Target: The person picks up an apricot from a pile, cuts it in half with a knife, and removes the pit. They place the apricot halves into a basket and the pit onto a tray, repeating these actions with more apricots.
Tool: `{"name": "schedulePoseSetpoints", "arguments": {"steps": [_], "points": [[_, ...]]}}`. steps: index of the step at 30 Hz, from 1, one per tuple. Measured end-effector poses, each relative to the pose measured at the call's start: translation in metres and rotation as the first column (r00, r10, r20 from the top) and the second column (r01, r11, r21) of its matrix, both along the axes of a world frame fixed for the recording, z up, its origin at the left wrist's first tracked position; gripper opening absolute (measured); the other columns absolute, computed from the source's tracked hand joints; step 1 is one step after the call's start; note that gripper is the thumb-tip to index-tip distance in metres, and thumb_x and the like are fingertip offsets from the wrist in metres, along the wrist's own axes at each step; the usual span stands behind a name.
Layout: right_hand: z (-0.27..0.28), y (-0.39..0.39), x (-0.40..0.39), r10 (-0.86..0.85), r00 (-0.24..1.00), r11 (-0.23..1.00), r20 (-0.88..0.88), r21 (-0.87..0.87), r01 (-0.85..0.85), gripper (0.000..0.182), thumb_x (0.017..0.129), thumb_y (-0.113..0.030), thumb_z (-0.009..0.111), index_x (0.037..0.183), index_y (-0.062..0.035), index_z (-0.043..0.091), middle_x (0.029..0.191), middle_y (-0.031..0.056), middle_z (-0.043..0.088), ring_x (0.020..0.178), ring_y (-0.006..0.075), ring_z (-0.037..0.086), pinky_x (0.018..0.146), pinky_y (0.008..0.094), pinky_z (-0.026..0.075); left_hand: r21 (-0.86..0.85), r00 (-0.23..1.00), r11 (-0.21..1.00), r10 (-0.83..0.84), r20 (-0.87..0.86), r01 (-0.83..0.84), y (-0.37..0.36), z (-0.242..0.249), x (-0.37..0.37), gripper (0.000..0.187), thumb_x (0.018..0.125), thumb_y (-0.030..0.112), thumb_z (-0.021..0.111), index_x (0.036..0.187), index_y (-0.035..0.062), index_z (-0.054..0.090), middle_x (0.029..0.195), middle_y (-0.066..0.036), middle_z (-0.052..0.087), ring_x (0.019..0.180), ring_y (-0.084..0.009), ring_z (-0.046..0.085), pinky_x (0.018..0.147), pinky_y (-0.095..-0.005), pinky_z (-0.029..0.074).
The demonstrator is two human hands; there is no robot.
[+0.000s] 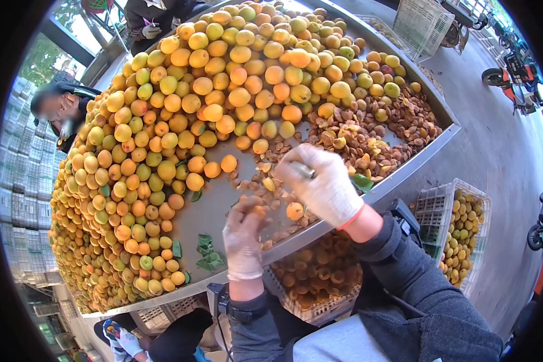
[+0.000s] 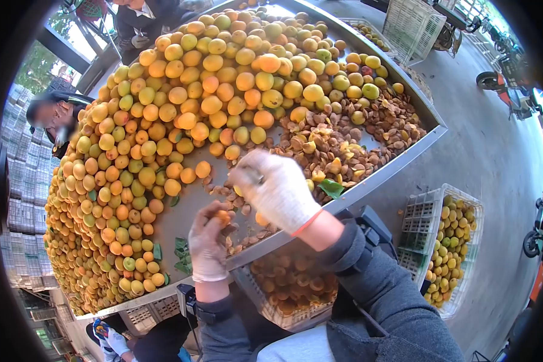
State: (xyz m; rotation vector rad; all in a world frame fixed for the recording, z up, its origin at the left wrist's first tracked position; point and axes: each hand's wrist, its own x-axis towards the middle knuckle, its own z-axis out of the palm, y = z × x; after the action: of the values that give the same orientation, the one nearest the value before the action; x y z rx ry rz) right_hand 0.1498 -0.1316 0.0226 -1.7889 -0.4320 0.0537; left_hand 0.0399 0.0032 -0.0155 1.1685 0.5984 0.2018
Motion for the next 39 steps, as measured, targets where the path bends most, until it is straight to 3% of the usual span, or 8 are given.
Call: {"name": "schedulePoseSetpoints", "arguments": {"steps": [5,9,16,21,26,32,37,39], "points": [[0.01,-0.019,0.002,0.116,0.903,0.971,-0.413,0.238,-0.016,0.013,0.085,-0.014,0.066,0.09,-0.0014,0.065,0.077,0.0059,0.062,0.069,0.0077,0.056,0.062,0.0254,0.046,0.906,0.93,0.267,-0.262,-0.258,0.327,-0.021,-0.035,0.02,0.029,0.072,0.019,0.072,0.097,0.0059,0.065,0.096,-0.01,0.062,0.088,-0.0271,0.061,0.078,-0.0358,0.049],[0.02,-0.029,0.006,0.086,0.948,0.984,-0.306,0.178,-0.032,0.015,0.084,-0.015,0.065,0.091,-0.0018,0.065,0.078,0.0066,0.063,0.071,0.012,0.058,0.066,0.0269,0.048,0.777,0.776,0.091,-0.203,-0.598,0.623,-0.033,-0.017,0.038,0.039,0.072,0.024,0.07,0.108,0.01,0.064,0.105,-0.016,0.061,0.099,-0.0342,0.059,0.087,-0.0398,0.048],[0.018,-0.036,0.015,0.115,0.936,0.963,-0.332,0.27,-0.023,0.017,0.085,-0.018,0.066,0.091,-0.0025,0.065,0.074,0.003,0.061,0.067,0.0082,0.055,0.061,0.0254,0.047,0.478,0.915,0.789,-0.262,-0.307,0.386,-0.033,0.031,0.008,0.043,0.072,0.016,0.078,0.109,0.0011,0.063,0.099,-0.008,0.065,0.093,-0.0189,0.062,0.085,-0.0299,0.049],[0.015,-0.03,0.02,0.17,0.889,0.958,-0.425,0.283,-0.047,0.019,0.084,-0.02,0.068,0.091,-0.0034,0.064,0.07,0.0009,0.059,0.064,0.0071,0.053,0.058,0.0247,0.045,0.715,0.832,0.503,-0.516,-0.202,0.486,-0.031,0.055,-0.02,0.047,0.076,0.011,0.075,0.117,-0.0025,0.057,0.11,-0.011,0.062,0.103,-0.0205,0.06,0.092,-0.0319,0.046],[0.019,-0.023,0.022,0.111,0.935,0.957,-0.336,0.288,-0.01,0.017,0.084,-0.018,0.067,0.09,-0.0028,0.064,0.07,0.0017,0.061,0.063,0.0083,0.053,0.06,0.0248,0.045,0.861,0.967,0.505,0.189,-0.172,0.055,0.089,-0.007,0.021,0.039,0.083,0.005,0.063,0.12,-0.0042,0.052,0.123,-0.017,0.055,0.112,-0.0246,0.056,0.098,-0.0334,0.043],[0.025,-0.022,0.014,0.187,0.931,0.98,-0.315,0.125,-0.155,0.013,0.086,-0.015,0.066,0.093,-0.0038,0.065,0.075,-0.0002,0.062,0.067,0.006,0.055,0.06,0.024,0.047,0.851,0.778,-0.013,0.415,-0.472,0.524,0.135,-0.04,0.064,0.051,0.074,0.017,0.068,0.122,0.0064,0.056,0.12,-0.016,0.057,0.106,-0.0357,0.059,0.088,-0.0398,0.049],[0.018,-0.014,0.004,0.254,0.875,0.965,-0.413,0.17,-0.2,0.013,0.085,-0.014,0.067,0.095,-0.0047,0.066,0.082,0.001,0.064,0.072,0.0058,0.056,0.066,0.0238,0.048,0.888,0.853,0.167,0.249,-0.458,0.428,0.148,-0.035,0.055,0.056,0.073,0.013,0.071,0.125,0.0055,0.054,0.11,-0.015,0.063,0.093,-0.0302,0.064,0.084,-0.0342,0.051],[0.004,-0.005,-0.004,0.326,0.871,0.938,-0.367,0.238,-0.251,0.015,0.083,-0.015,0.066,0.093,-0.0041,0.065,0.081,0.0082,0.066,0.073,0.0132,0.062,0.068,0.0274,0.049,0.518,0.949,0.851,0.085,-0.305,0.09,0.132,-0.023,0.041,0.054,0.074,0.007,0.068,0.126,0.0019,0.052,0.107,-0.009,0.063,0.088,-0.0199,0.063,0.076,-0.0291,0.052]]}}
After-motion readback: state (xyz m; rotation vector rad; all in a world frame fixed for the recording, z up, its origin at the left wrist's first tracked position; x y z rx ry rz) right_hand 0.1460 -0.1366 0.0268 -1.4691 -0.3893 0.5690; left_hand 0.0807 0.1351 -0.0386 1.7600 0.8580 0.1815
